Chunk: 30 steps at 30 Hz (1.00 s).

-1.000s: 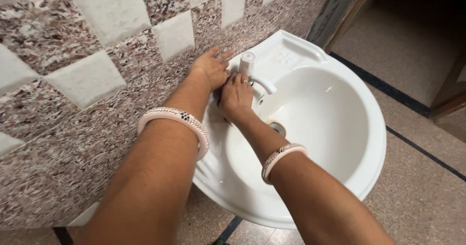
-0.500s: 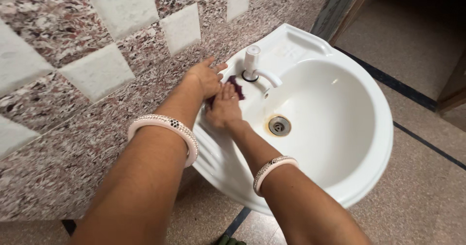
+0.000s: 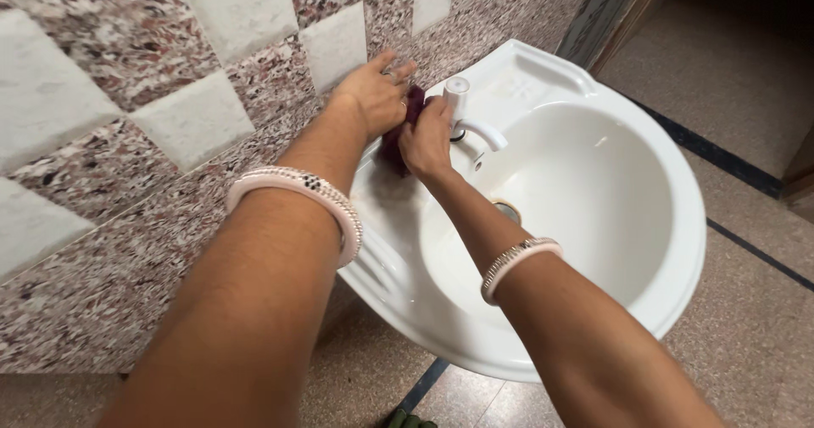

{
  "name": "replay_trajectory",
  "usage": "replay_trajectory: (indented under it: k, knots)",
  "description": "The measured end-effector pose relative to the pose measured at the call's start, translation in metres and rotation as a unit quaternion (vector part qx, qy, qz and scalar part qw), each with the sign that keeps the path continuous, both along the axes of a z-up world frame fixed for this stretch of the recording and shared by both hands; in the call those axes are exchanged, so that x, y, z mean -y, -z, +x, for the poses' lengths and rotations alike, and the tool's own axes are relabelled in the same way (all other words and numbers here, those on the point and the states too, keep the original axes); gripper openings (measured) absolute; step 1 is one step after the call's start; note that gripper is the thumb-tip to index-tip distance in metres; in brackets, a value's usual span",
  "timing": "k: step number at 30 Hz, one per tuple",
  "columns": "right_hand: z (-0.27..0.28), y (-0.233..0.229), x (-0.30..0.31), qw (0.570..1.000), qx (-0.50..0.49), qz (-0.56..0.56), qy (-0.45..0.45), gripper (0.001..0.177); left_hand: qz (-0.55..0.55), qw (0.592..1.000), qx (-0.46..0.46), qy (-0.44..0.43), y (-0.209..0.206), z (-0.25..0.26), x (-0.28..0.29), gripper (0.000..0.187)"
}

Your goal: The person uses a purple cloth to wipe the surface of a white pedestal sink, including the basin, faucet, and pedestal. The person repeatedly wets the cloth under the running tap and continues wiping different parts of the sink.

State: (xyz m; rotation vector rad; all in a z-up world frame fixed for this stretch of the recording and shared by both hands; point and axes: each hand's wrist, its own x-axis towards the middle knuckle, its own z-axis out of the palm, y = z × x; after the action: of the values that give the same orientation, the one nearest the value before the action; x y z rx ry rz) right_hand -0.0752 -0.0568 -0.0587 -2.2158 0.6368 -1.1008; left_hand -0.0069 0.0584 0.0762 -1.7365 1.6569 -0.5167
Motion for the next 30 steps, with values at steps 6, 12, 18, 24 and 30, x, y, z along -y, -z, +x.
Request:
replay_trajectory:
  k: [6,12,18,24,30]
  knots:
    - [-0.003,0.017,-0.014,1.000,-0.007,-0.009,-0.007,0.038,0.035,0.999,0.019,0.007,0.030,0.009,0.011,0.045]
    - [-0.018,0.013,-0.055,0.999,0.043,0.022,-0.021,0.041,0.039,0.999,-0.005,0.027,0.023,0.002,-0.018,0.031]
    - [-0.027,0.015,-0.100,0.997,0.026,0.034,-0.059,0.032,0.060,0.998,-0.026,0.024,0.001,-0.010,-0.038,0.024]
    - [-0.034,0.007,-0.110,0.975,-0.022,0.095,-0.201,0.021,-0.042,0.995,-0.080,0.040,0.025,-0.013,-0.058,0.050]
    - [-0.027,0.015,-0.092,0.935,-0.143,0.076,-0.316,0.022,0.008,0.989,-0.120,-0.086,0.048,-0.016,-0.072,0.067]
